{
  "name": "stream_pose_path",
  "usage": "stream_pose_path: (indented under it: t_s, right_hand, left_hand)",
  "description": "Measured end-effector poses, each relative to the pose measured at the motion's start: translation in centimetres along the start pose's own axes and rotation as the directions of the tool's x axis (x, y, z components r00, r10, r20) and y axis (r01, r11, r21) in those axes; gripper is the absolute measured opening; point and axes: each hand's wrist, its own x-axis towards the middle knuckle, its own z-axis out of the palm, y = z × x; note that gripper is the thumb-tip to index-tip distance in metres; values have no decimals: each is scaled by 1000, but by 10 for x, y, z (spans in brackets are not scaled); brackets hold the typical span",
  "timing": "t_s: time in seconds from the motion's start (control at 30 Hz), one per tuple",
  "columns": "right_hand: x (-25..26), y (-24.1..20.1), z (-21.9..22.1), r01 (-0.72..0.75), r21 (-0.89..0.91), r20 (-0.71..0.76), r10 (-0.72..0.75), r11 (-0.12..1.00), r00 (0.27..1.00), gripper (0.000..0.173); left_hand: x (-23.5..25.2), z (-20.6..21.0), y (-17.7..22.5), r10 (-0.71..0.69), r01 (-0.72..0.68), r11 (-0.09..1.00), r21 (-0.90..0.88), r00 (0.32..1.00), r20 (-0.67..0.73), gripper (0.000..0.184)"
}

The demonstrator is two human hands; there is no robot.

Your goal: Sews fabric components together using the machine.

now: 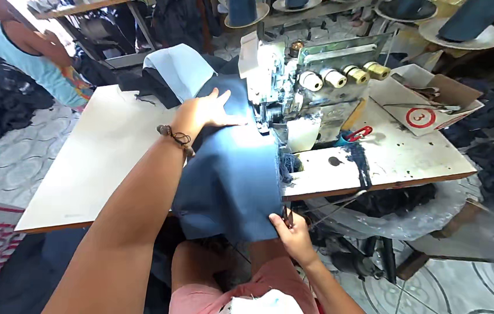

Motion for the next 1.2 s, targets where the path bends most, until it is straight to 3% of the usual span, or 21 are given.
stream_pose_path:
  t_s: [0.1,0.17,0.23,0.27,0.3,0.33,0.43,0.5,0.63,0.73,0.8,0.87,0.93,1.07,1.13,1.2]
  right_hand:
    - [27,-9,6,36,-31,-12,-37,999,999,16]
    - [42,-19,6,21,-48,7,-21,999,1000,17]
    - [55,-30,5,-31,-49,22,33,998,999,16]
    - [62,-34,4,-53,-32,28,54,998,998,15]
    - [69,-35,3,-67,-17,36,68,998,997,14]
    - [77,-35,1,-63,0,43,63,998,997,15]
    - [101,-30,1,-3,46,34,2,999,999,20]
    - [108,-34,4,-17,100,-3,18,995,1000,20]
    - [119,-43,-1,16,164,29,-21,986,999,13]
    - [118,-45,-30,35,-118,119,-21,992,993,10]
    - [110,-51,-53,33,-361,142,20,932,990,24]
    - [99,-64,-70,11,-501,148,73,865,986,38]
    - [93,-75,-75,80,-576,151,10,814,989,31]
    - [95,-100,-56,219,-659,211,-102,720,972,24]
    - [107,-118,-36,235,-733,266,-50,638,963,31]
    - [123,-138,-9,240,-841,297,43,484,954,34]
  left_hand:
    - [16,0,-3,-38,35,999,-34,995,-91,101]
    - [2,6,4,16,-39,997,-70,953,-303,81]
    - [-32,25,17,214,-273,962,-14,781,-587,40]
    - [-54,40,26,310,-371,927,55,676,-669,27]
    - [-79,58,36,362,-427,900,87,619,-697,24]
    - [-102,75,45,373,-455,888,72,619,-691,26]
    - [-117,92,46,341,-465,882,-75,741,-579,39]
    - [-97,74,34,352,-479,861,-172,804,-480,46]
    - [-46,46,13,399,-476,861,-177,850,-344,68]
    - [-32,33,12,356,-395,901,-179,909,-214,71]
    - [-24,26,12,273,-297,940,-168,950,-150,66]
    - [-19,27,9,197,-223,965,-139,964,-180,66]
    - [-30,27,16,71,-102,988,-119,968,-239,67]
    - [-80,23,39,-190,185,982,-42,963,-194,63]
    - [-107,24,38,-203,201,979,-31,960,-194,54]
    - [-130,30,35,-168,170,985,-10,957,-236,49]
